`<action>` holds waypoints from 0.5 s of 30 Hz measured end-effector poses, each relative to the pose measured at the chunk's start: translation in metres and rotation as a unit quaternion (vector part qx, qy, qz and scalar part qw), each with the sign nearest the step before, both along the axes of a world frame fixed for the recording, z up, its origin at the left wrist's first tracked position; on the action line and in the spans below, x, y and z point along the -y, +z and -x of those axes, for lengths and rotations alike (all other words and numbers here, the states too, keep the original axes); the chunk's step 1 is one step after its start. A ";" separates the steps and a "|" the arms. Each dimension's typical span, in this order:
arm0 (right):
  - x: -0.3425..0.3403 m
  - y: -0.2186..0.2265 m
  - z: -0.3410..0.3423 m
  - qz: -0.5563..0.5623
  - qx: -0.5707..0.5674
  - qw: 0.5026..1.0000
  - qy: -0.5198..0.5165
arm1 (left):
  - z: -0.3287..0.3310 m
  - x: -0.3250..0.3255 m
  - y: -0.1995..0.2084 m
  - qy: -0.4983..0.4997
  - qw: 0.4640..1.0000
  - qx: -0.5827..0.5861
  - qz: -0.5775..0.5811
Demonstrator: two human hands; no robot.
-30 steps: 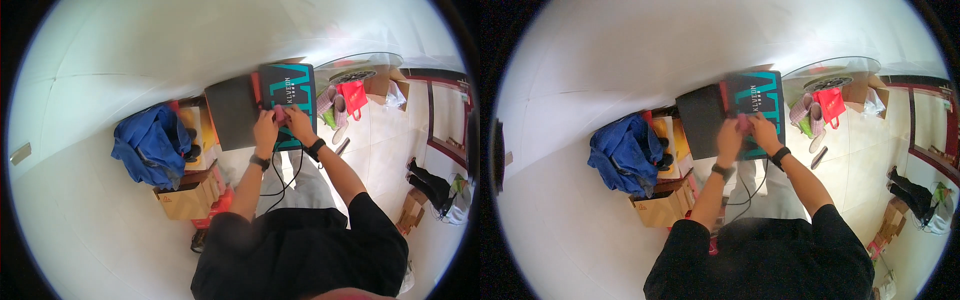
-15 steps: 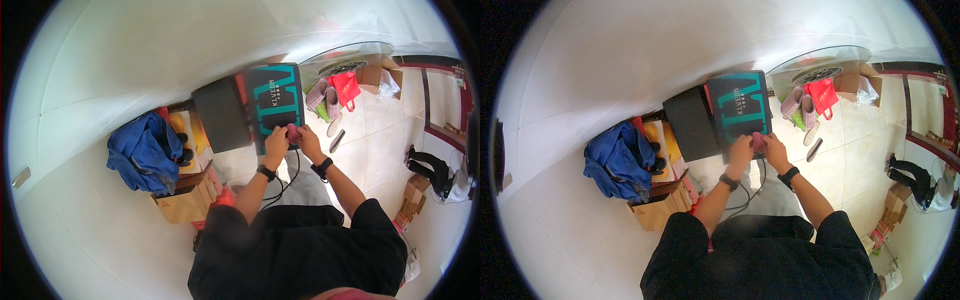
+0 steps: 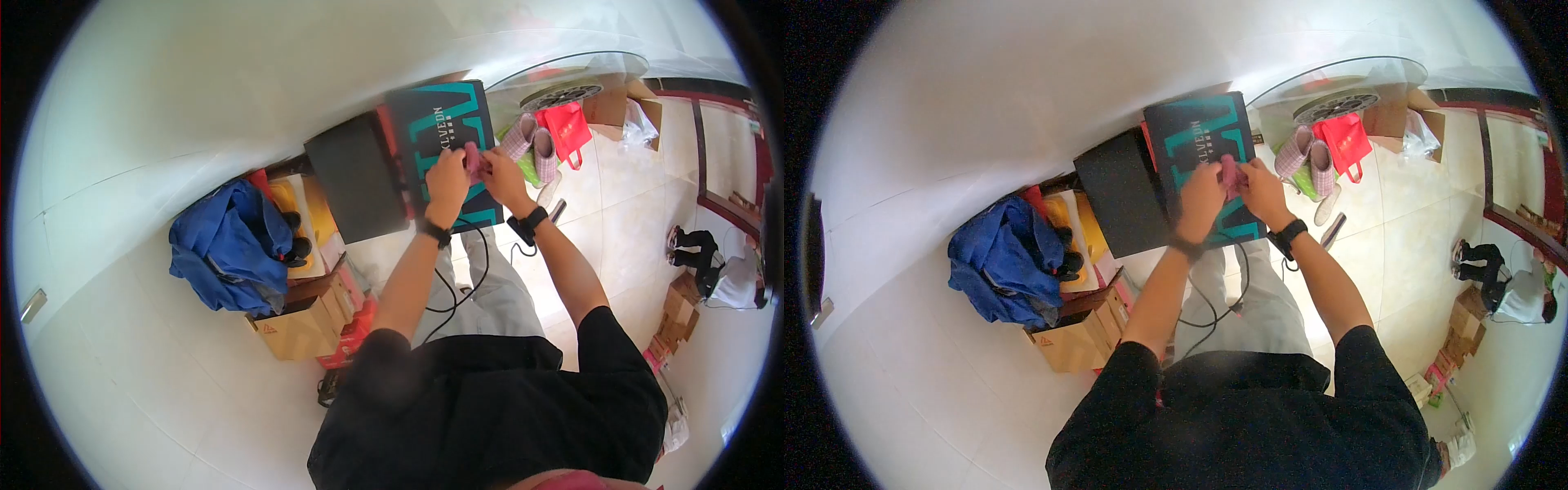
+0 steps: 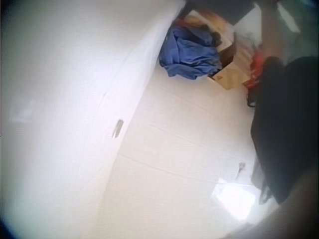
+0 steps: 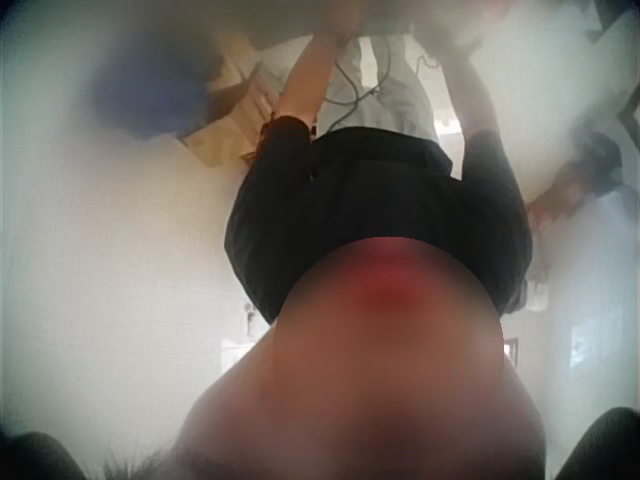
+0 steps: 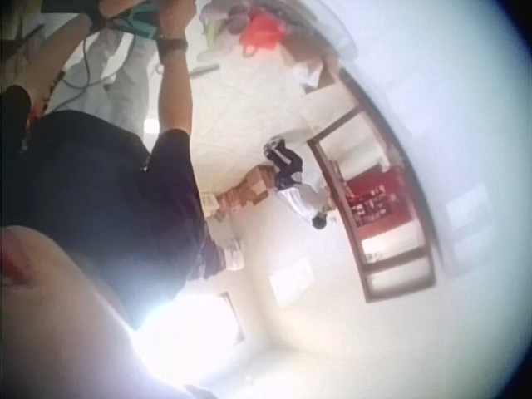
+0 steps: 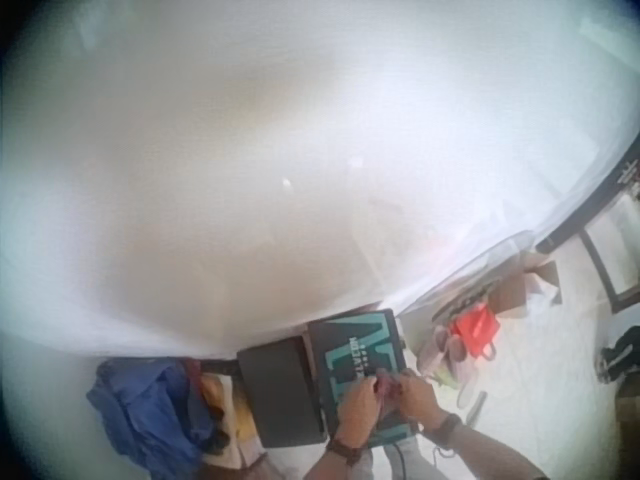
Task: The person applies a substance from a tube to a wall seam and wipes it with a cloth, then moves several cardboard boxes on the floor before returning to the wall seam with the cloth and tube.
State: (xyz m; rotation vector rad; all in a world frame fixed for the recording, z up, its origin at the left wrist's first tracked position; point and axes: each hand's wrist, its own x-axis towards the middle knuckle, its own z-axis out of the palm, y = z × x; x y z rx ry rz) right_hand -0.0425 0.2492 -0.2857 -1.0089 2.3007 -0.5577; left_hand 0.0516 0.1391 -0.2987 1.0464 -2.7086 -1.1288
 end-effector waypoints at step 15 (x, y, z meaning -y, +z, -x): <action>-0.063 -0.002 -0.049 0.037 0.046 0.990 -0.132 | -0.035 -0.043 0.004 -0.111 0.994 0.013 0.003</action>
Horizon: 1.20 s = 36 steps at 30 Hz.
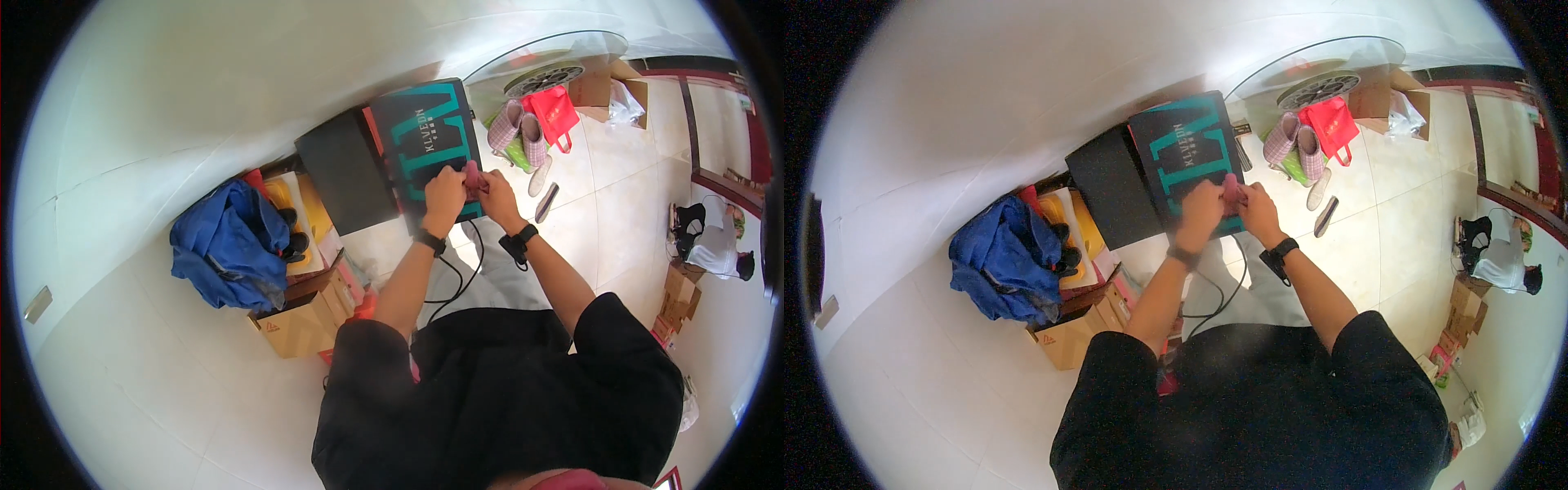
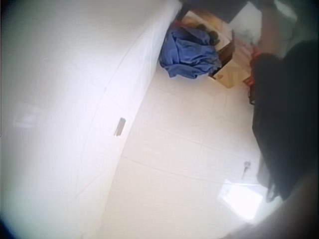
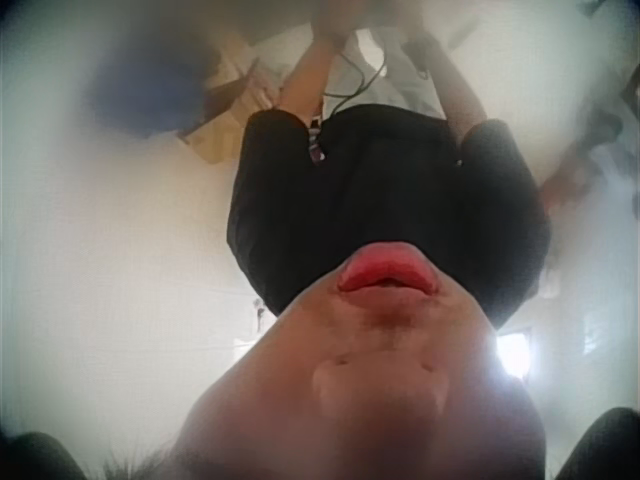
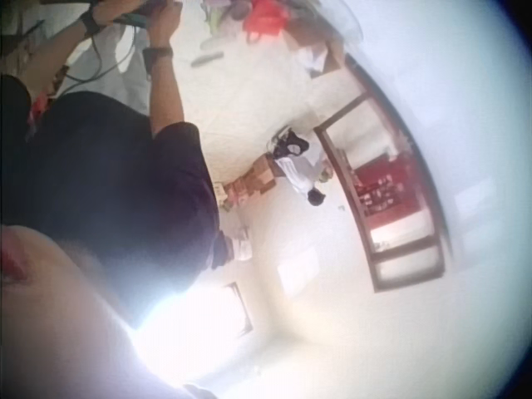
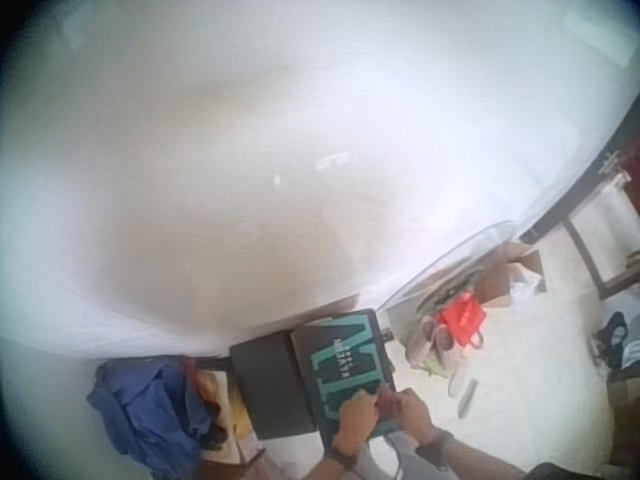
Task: The person applies a substance from a tube to a wall seam and wipes it with a cloth, then moves several cardboard boxes on the floor before returning to the wall seam with the cloth and tube.
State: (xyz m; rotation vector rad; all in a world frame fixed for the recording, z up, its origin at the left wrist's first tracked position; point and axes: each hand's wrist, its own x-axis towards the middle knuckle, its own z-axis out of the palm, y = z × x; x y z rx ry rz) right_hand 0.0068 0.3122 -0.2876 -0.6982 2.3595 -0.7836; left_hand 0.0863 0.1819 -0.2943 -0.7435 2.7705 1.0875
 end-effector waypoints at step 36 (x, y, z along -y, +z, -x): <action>-0.215 0.207 0.251 0.242 0.005 0.966 0.089 | 0.217 -0.213 0.215 0.038 0.983 -0.177 -0.042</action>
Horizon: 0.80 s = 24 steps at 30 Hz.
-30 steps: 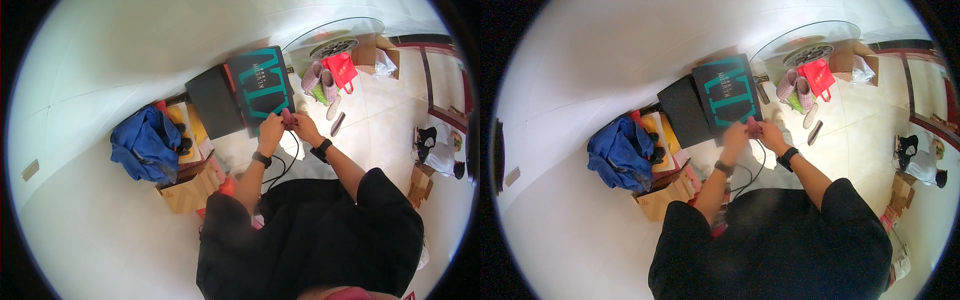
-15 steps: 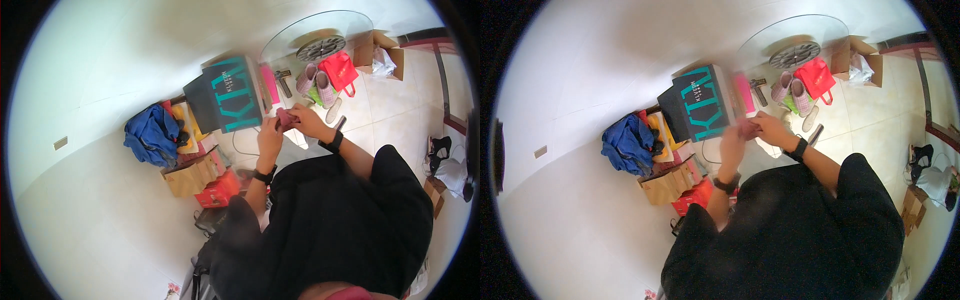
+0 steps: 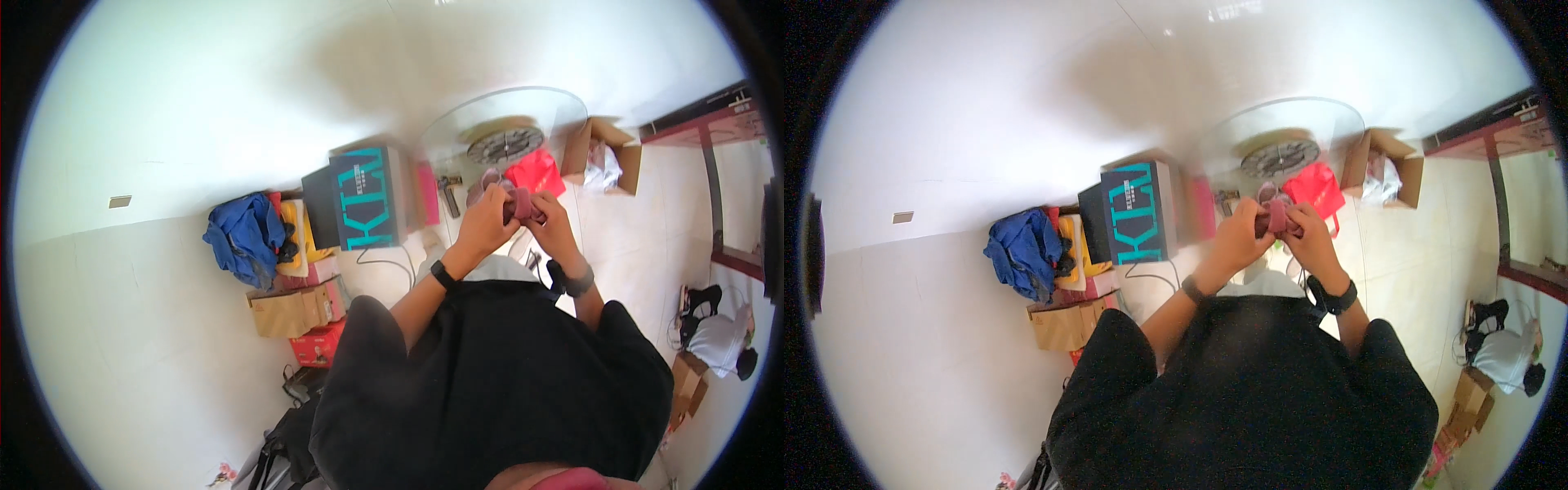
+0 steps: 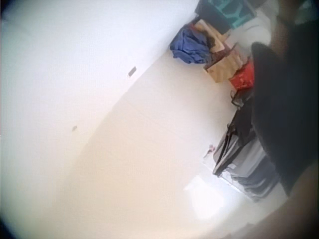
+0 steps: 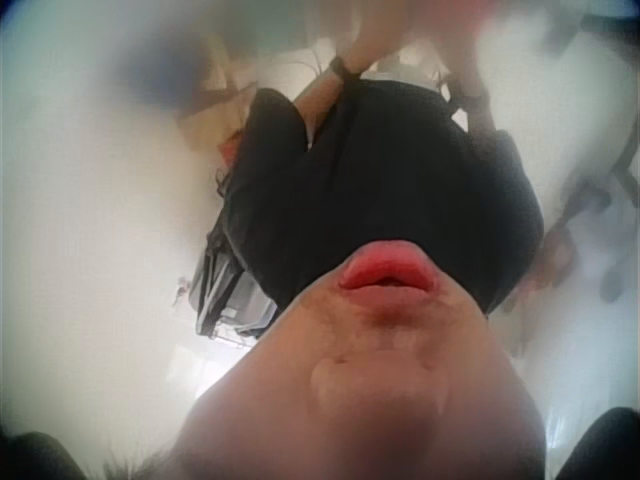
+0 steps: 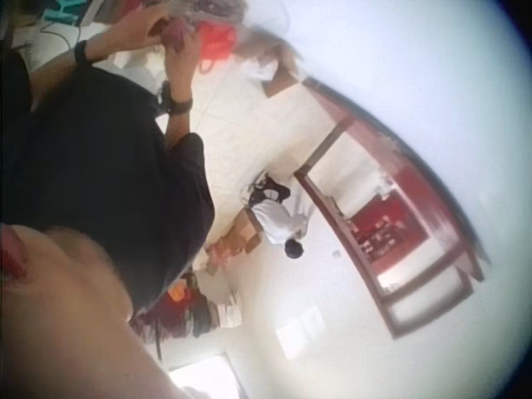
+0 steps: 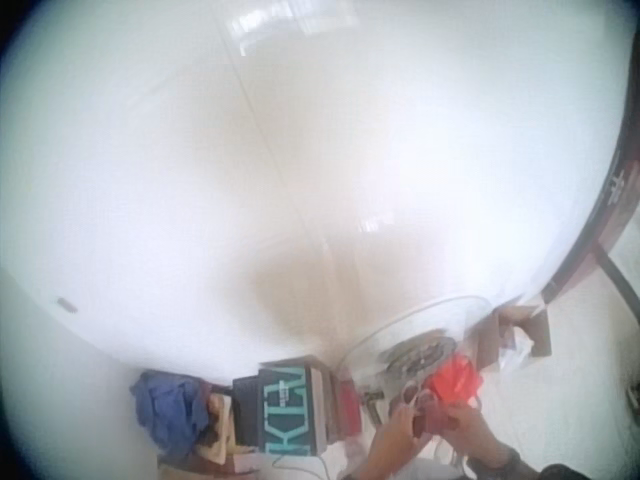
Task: The person applies a substance from a tube to a wall seam and wipes it with a cloth, then moves several cardboard boxes on the floor before returning to the wall seam with the cloth and tube.
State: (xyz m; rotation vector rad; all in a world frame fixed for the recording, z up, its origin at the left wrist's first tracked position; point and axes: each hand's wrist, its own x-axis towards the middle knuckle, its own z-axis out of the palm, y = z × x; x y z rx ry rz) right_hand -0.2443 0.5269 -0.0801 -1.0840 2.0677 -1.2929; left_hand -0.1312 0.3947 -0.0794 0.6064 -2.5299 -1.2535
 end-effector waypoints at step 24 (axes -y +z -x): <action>0.282 0.165 0.083 0.360 -0.292 0.879 -0.111 | 0.100 0.233 0.176 0.148 0.885 -0.356 0.260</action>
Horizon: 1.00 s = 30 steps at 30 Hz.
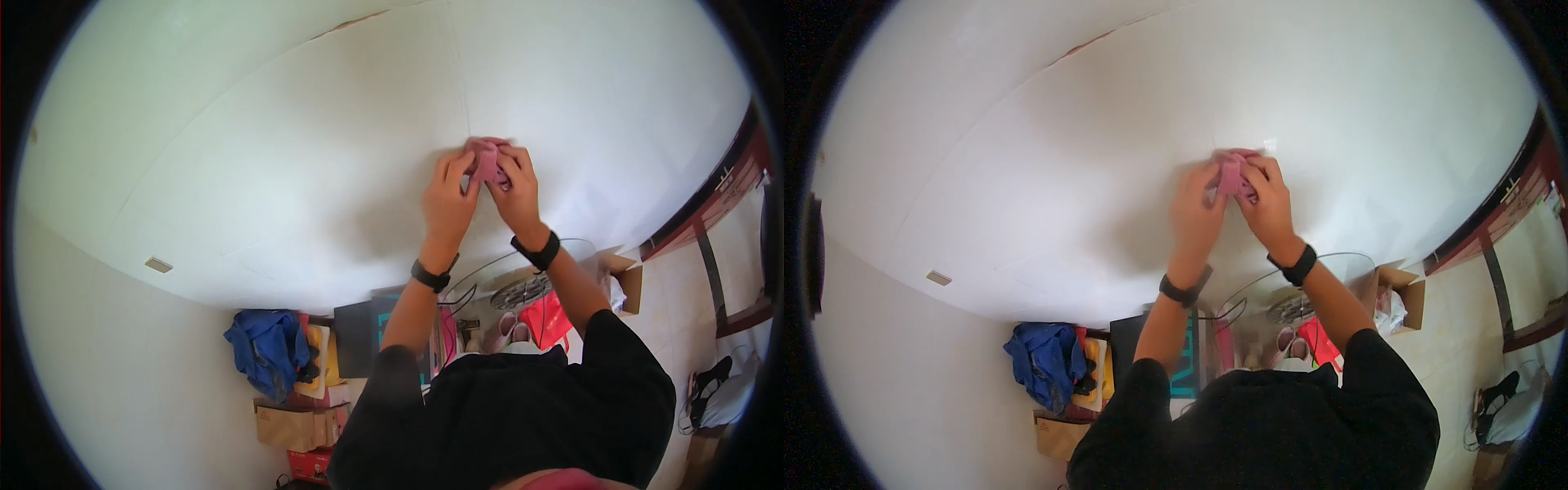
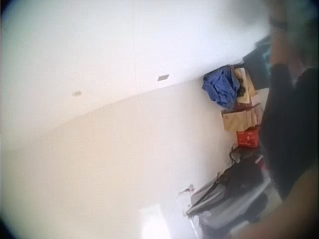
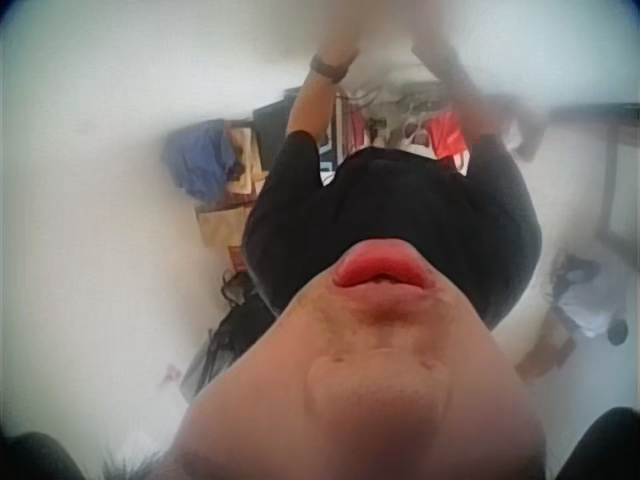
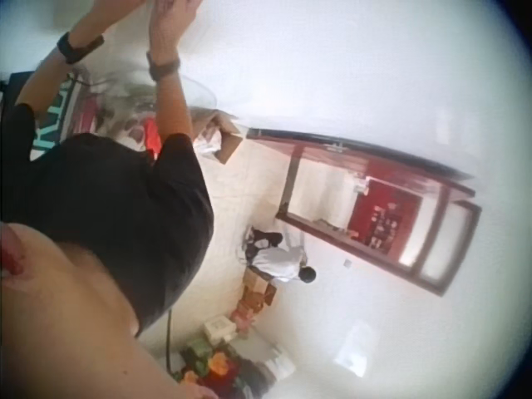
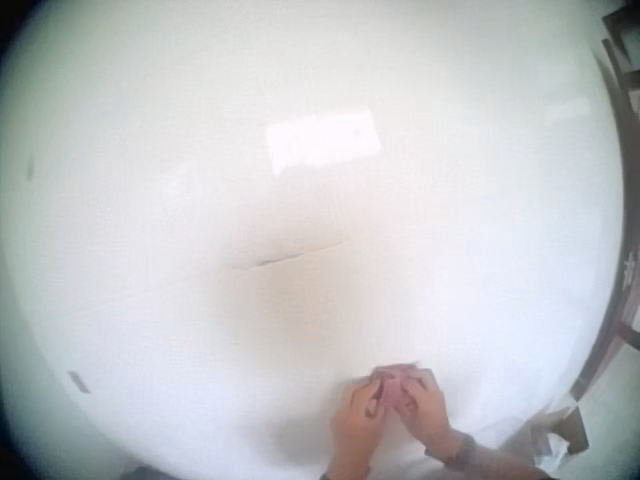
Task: The person applies a substance from a tube to a wall seam and wipes it with a cloth, then moves several cardboard boxes on the floor before returning to the wall seam with the cloth and tube.
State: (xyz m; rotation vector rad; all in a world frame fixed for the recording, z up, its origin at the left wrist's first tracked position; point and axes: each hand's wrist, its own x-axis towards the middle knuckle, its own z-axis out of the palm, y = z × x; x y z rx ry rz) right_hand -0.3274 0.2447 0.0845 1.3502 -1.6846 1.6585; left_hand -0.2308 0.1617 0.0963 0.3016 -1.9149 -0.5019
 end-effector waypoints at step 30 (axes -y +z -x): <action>-0.006 -0.054 -0.010 -0.055 0.097 0.992 -0.052 | 0.017 0.004 -0.073 -0.062 0.998 -0.016 -0.022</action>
